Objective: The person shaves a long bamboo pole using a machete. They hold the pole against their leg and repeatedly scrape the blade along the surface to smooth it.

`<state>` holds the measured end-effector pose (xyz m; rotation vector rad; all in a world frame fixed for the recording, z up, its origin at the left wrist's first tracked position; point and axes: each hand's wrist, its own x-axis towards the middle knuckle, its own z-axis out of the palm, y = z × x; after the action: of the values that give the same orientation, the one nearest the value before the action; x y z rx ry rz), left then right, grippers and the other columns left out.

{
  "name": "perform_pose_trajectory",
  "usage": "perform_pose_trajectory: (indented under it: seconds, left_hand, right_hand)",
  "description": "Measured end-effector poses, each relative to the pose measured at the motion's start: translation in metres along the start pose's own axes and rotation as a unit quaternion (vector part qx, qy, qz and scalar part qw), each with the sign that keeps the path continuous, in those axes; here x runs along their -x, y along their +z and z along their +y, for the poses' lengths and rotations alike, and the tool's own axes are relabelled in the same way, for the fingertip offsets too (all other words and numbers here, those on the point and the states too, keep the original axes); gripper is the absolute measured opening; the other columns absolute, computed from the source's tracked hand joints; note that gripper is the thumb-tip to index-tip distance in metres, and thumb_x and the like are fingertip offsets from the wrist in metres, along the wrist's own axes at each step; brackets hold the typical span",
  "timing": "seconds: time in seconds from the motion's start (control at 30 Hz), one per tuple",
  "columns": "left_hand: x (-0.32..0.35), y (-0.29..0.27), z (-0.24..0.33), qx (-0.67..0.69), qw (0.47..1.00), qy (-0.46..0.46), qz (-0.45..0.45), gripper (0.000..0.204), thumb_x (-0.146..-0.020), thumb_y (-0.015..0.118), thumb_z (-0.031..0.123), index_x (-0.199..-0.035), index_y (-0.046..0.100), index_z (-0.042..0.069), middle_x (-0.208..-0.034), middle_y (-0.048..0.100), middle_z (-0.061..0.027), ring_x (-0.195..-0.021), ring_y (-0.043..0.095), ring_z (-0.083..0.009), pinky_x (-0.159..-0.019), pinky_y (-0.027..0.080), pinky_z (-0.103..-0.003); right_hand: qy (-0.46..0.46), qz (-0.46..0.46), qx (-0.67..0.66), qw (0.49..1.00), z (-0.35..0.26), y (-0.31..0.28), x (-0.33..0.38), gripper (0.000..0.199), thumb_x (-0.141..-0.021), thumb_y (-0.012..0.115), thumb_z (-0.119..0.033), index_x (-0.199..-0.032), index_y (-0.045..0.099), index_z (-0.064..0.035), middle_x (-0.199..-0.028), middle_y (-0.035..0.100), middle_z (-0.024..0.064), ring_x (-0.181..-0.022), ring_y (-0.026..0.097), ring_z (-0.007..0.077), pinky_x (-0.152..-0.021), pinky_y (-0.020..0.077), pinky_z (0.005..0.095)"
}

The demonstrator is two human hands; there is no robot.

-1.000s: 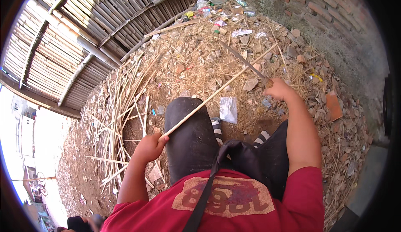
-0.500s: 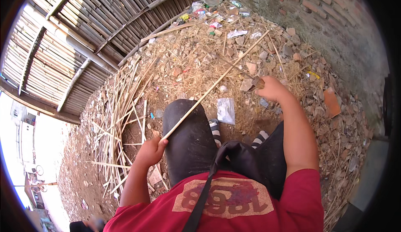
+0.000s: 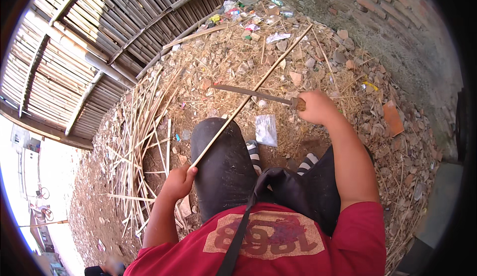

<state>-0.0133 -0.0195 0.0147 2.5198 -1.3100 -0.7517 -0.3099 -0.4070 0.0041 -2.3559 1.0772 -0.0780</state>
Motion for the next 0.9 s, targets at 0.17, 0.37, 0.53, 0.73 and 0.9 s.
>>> perform_pose_trajectory:
  seconds: [0.17, 0.37, 0.53, 0.73, 0.9]
  left_hand:
    - [-0.002, -0.008, 0.006, -0.019, 1.0, -0.006, 0.006, 0.058, -0.104, 0.046, 0.05, -0.093, 0.064, -0.005, -0.085, 0.066, -0.0305, -0.087, 0.063, -0.0506, -0.077, 0.049, -0.054]
    - [0.004, -0.009, 0.01, 0.003, 1.0, -0.018, -0.003, 0.057, -0.103, 0.047, 0.049, -0.092, 0.063, -0.004, -0.083, 0.065, -0.03, -0.086, 0.063, -0.0502, -0.077, 0.049, -0.054]
    - [0.001, -0.004, 0.008, -0.017, 1.0, -0.015, 0.013, 0.056, -0.103, 0.047, 0.048, -0.092, 0.063, -0.004, -0.083, 0.066, -0.0296, -0.087, 0.064, -0.0502, -0.077, 0.049, -0.054]
    - [0.006, -0.01, 0.015, -0.041, 0.999, -0.02, 0.026, 0.056, -0.102, 0.049, 0.05, -0.089, 0.062, -0.003, -0.083, 0.066, -0.0297, -0.085, 0.064, -0.0501, -0.075, 0.049, -0.057]
    - [0.001, -0.015, 0.016, -0.067, 0.997, 0.001, 0.029, 0.055, -0.101, 0.052, 0.051, -0.088, 0.062, -0.002, -0.082, 0.066, -0.0285, -0.081, 0.065, -0.0496, -0.073, 0.049, -0.057]
  right_hand:
    - [0.122, 0.001, -0.106, 0.987, 0.041, -0.003, -0.017, 0.026, -0.074, 0.07, -0.021, -0.09, 0.068, -0.0011, -0.08, 0.069, 0.0196, -0.076, 0.068, 0.0348, -0.07, 0.0524, 0.0431]
    - [-0.002, -0.003, -0.043, 0.999, -0.009, -0.002, 0.003, 0.038, -0.077, 0.079, -0.036, -0.092, 0.069, -0.002, -0.079, 0.068, 0.017, -0.073, 0.067, 0.0321, -0.07, 0.0518, 0.0428]
    - [-0.012, -0.007, -0.084, 0.996, 0.022, 0.0, -0.001, 0.042, -0.077, 0.081, -0.041, -0.097, 0.071, -0.0044, -0.084, 0.07, 0.0137, -0.076, 0.065, 0.0284, -0.072, 0.0513, 0.0421]
    - [0.016, -0.035, -0.033, 0.999, -0.005, -0.002, -0.002, 0.041, -0.077, 0.081, -0.038, -0.1, 0.072, -0.0047, -0.086, 0.071, 0.014, -0.079, 0.068, 0.0286, -0.074, 0.0523, 0.0409]
    - [-0.037, -0.067, 0.02, 0.997, -0.008, -0.001, -0.007, 0.04, -0.076, 0.08, -0.035, -0.101, 0.072, -0.0049, -0.091, 0.072, 0.018, -0.085, 0.069, 0.0343, -0.077, 0.0534, 0.0429]
